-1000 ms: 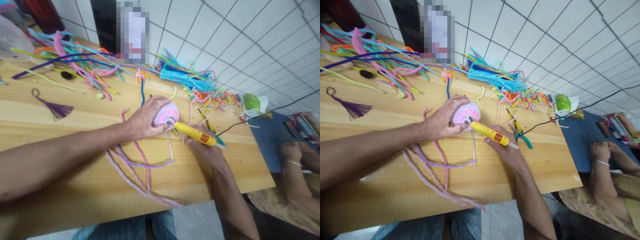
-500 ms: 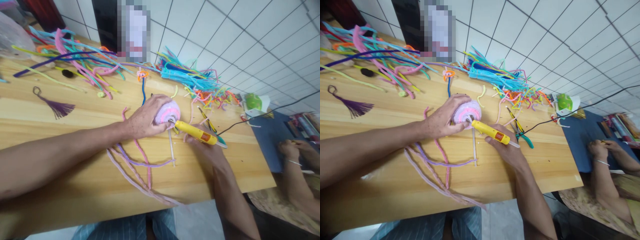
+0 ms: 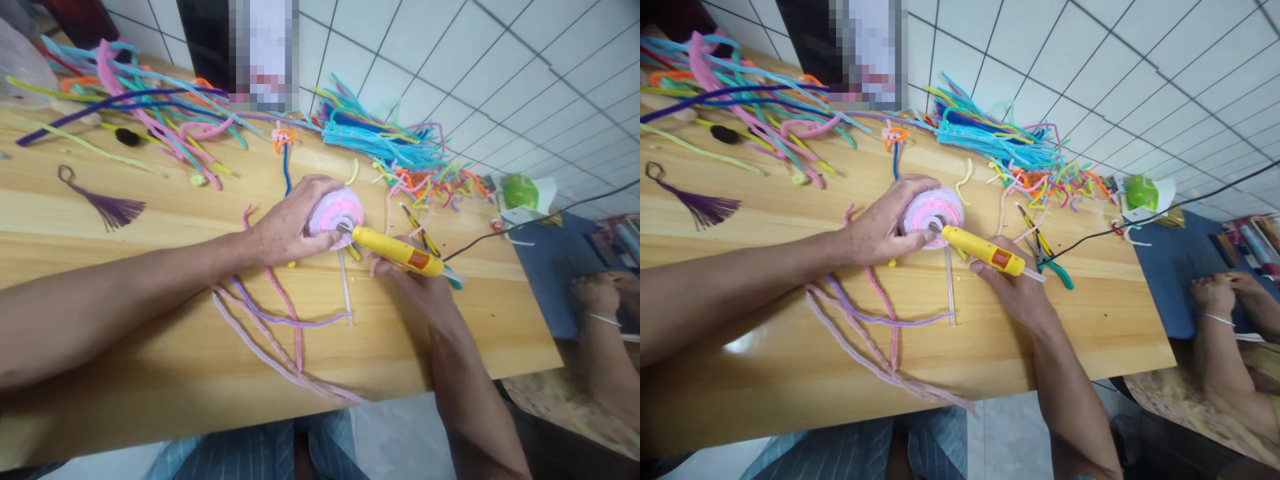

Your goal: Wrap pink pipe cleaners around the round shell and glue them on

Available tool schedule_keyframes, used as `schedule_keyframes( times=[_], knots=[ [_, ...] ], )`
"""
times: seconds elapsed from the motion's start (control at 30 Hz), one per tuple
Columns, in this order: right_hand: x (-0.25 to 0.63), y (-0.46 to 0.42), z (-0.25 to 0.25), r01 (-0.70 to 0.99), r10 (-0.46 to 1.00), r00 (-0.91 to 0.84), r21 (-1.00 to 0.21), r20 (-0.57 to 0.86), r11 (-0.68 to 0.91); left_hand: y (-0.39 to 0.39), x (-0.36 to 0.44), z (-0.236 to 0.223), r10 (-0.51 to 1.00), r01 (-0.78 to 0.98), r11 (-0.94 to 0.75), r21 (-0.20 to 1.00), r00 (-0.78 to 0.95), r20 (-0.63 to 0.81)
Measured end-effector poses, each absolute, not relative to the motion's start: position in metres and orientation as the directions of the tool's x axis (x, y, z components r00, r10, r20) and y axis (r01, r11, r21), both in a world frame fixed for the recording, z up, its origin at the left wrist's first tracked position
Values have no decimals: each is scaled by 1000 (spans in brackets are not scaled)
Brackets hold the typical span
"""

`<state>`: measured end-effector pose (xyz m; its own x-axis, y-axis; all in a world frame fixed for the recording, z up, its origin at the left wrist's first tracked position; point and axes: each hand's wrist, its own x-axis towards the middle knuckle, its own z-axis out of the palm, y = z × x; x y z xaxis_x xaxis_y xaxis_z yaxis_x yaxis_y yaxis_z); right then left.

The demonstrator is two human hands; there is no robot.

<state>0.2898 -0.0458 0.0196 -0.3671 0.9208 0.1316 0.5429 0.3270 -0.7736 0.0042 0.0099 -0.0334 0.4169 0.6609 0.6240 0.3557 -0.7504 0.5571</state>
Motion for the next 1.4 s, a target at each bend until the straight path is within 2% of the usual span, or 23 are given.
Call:
schedule_keyframes(
  times=[0.33, 0.8, 1.4],
  knots=[
    [283, -47, 23, 519, 902, -376, -758, 212, 395, 12, 2, -35, 666, 350, -745, 568, 432, 608],
    [283, -49, 21, 587, 913, -350, -710, 210, 388, 9, 2, -30, 710, 359, -702, 615, 414, 569],
    [280, -53, 26, 644, 914, -352, -656, 202, 394, 11, 1, -33, 702, 366, -711, 600, 414, 580]
  ],
)
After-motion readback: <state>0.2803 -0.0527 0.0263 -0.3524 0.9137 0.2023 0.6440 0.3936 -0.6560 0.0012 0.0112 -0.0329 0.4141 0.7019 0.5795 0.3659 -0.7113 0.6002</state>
